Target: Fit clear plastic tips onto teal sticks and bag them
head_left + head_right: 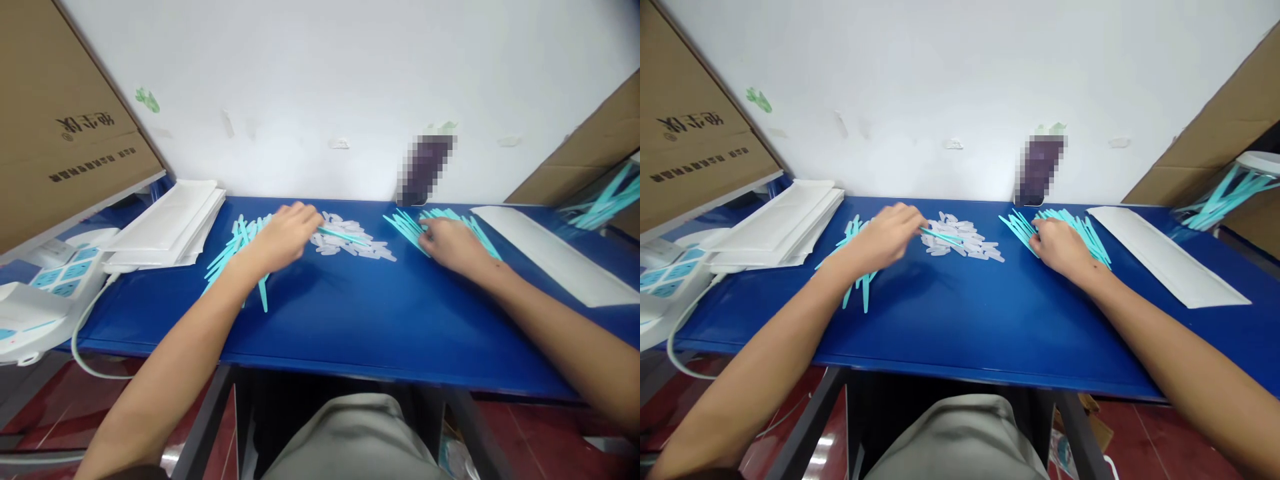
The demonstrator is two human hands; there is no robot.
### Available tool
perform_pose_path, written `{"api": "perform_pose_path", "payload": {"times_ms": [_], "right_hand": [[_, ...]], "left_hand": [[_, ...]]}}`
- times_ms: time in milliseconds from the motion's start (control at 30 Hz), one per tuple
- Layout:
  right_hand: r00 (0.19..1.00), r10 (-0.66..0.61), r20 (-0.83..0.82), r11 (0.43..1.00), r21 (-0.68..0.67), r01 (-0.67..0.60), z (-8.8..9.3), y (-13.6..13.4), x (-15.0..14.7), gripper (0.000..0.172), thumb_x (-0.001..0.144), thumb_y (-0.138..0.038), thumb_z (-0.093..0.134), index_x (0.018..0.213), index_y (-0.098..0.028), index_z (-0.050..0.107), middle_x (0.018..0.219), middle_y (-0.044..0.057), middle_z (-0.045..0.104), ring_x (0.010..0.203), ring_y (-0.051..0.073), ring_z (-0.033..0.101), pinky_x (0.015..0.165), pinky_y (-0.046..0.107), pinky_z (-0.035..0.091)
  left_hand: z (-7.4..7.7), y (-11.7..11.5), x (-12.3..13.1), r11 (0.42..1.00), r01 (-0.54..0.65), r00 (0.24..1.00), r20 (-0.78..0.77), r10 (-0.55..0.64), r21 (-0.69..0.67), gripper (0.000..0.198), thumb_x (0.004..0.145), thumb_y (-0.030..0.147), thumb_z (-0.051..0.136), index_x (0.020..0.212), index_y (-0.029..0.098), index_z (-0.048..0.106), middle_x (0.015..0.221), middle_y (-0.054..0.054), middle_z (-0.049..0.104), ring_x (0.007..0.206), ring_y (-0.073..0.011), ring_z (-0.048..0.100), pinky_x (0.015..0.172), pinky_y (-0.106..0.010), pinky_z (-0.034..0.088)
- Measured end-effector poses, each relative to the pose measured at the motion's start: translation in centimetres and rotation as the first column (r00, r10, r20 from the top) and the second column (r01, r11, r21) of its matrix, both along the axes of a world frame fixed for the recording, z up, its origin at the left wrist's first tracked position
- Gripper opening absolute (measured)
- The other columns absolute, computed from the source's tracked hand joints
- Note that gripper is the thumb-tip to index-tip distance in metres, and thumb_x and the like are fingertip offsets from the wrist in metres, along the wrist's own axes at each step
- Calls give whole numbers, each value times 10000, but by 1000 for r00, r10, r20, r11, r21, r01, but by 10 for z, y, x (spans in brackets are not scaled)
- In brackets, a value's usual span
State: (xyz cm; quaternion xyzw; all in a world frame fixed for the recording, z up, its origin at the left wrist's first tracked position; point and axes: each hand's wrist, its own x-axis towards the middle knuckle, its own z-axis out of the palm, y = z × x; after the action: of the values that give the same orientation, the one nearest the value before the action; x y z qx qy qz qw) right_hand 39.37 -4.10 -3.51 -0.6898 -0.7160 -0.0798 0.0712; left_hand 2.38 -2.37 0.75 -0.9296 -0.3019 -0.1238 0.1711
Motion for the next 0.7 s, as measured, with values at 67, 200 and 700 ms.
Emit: {"api": "perform_pose_path", "payload": {"times_ms": [67, 200, 700], "right_hand": [[1000, 1, -1, 1000, 7, -1, -1, 1, 1, 497, 908, -201, 464, 1321, -45, 692, 1218, 242, 738, 1067, 386, 711, 873, 439, 543], [999, 1, -43, 1000, -14, -1, 0, 3, 4, 478, 862, -183, 517, 1283, -78, 717, 1129, 202, 773, 1044, 373, 719, 870, 418, 542], [981, 2, -193, 1000, -8, -4, 11, 3, 9, 424, 830, -218, 567, 1197, -111, 751, 958, 116, 798, 878, 302, 738, 832, 372, 548]], "left_hand": [[8, 14, -24, 995, -92, 990, 100, 95, -32, 278, 987, 94, 400, 1151, 127, 622, 1158, -165, 645, 1083, -315, 547, 898, -437, 445], [10, 36, -65, 970, -217, 956, 174, 234, -112, 313, 1014, 257, 406, 1105, 124, 675, 1181, -175, 595, 1115, -334, 535, 982, -491, 457], [8, 46, -81, 888, -210, 927, 207, 314, -409, 335, 714, 168, 453, 893, 175, 735, 1098, -95, 751, 926, -242, 677, 870, -354, 513]]}}
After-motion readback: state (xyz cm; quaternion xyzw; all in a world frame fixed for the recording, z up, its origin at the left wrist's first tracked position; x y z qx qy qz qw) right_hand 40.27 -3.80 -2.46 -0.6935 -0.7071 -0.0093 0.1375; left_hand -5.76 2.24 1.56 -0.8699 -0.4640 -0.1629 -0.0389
